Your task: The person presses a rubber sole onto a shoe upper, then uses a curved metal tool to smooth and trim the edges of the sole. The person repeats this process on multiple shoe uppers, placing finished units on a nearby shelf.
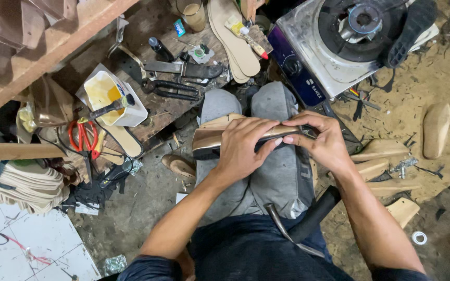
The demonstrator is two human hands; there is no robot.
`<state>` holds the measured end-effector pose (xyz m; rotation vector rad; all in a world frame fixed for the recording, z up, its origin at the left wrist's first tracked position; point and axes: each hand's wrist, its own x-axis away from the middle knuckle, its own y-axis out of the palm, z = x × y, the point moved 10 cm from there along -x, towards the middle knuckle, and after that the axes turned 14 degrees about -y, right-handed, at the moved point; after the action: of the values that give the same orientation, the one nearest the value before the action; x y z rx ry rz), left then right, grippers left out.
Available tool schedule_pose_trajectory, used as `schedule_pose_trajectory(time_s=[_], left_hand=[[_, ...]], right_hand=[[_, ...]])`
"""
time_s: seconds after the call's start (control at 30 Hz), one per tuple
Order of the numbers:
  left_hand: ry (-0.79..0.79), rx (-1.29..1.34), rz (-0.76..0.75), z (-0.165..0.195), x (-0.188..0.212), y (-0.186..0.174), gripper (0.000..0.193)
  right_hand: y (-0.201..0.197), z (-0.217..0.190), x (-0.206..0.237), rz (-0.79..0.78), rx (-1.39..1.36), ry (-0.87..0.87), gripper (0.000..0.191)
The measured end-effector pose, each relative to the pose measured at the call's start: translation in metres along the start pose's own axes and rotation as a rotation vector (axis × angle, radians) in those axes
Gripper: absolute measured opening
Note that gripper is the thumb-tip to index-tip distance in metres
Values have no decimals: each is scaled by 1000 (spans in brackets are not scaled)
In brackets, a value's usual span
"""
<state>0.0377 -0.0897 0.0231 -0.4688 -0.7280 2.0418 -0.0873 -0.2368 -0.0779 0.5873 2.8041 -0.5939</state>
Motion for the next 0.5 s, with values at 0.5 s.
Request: schedule_pose_trajectory(time_s=[0.5], left_hand=[[-24,466,290,38,40,-115,39]], right_hand=[[36,-202,-101,-117,65,-390,81]])
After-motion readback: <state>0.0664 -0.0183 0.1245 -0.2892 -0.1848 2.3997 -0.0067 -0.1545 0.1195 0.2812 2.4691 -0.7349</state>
